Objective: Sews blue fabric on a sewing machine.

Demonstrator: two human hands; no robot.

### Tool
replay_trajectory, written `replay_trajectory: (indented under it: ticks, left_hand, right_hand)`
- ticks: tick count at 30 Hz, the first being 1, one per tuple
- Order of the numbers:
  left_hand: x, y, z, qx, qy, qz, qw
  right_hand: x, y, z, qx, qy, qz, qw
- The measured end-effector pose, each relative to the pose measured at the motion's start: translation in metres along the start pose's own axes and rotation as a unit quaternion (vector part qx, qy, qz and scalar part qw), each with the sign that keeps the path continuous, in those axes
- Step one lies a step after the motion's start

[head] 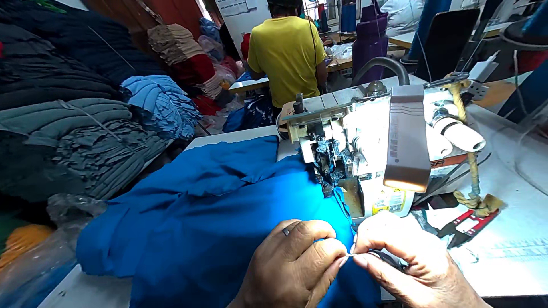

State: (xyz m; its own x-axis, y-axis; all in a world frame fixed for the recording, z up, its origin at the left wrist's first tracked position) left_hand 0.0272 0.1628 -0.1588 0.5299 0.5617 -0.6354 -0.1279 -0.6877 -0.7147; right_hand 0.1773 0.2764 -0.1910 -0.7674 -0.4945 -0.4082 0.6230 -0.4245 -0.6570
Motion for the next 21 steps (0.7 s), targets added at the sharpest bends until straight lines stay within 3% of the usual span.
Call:
replay_trajectory:
  ticks: [3, 6, 9, 11, 13, 16, 19, 21]
  left_hand:
    - [-0.001, -0.004, 0.003, 0.029, -0.035, -0.015, 0.999]
    - [-0.001, -0.010, 0.014, 0.038, -0.086, -0.053, 0.994]
    - [0.001, -0.021, 0.032, 0.027, -0.137, -0.093, 0.986]
    - [0.005, -0.028, 0.040, 0.023, -0.145, -0.107, 0.983]
    - [0.008, -0.033, 0.044, 0.021, -0.143, -0.109, 0.984]
    - [0.013, -0.036, 0.045, 0.034, -0.141, -0.101, 0.984]
    - [0.015, -0.036, 0.045, 0.047, -0.147, -0.089, 0.984]
    - [0.014, -0.035, 0.045, 0.053, -0.144, -0.080, 0.985]
  right_hand:
    - [-0.002, -0.002, -0.003, -0.038, 0.058, -0.023, 0.997]
    - [-0.016, -0.005, -0.011, -0.101, 0.288, -0.092, 0.948]
    - [-0.037, -0.007, -0.012, -0.063, 0.470, -0.157, 0.866]
    - [-0.044, -0.005, -0.007, -0.012, 0.495, -0.175, 0.851]
    - [-0.039, 0.004, 0.002, 0.004, 0.448, -0.163, 0.879]
    - [-0.008, 0.016, 0.009, 0.087, 0.270, -0.037, 0.958]
    - [0.017, 0.023, -0.003, 0.216, 0.161, 0.056, 0.961]
    - [0.024, 0.025, -0.013, 0.274, 0.078, 0.052, 0.957]
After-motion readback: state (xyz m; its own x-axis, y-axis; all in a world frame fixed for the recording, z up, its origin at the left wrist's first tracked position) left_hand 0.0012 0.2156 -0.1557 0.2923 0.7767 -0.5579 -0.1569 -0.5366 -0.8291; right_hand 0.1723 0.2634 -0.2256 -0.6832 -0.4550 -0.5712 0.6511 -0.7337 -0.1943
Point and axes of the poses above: each hand's wrist, its own y-axis away from the middle knuckle, its own x-axis out of the palm, z = x × y, the point moved 3 cm from there along -y, towards the middle knuckle, and after that the axes turned 13 degrees about y, right-handed, at the moved point
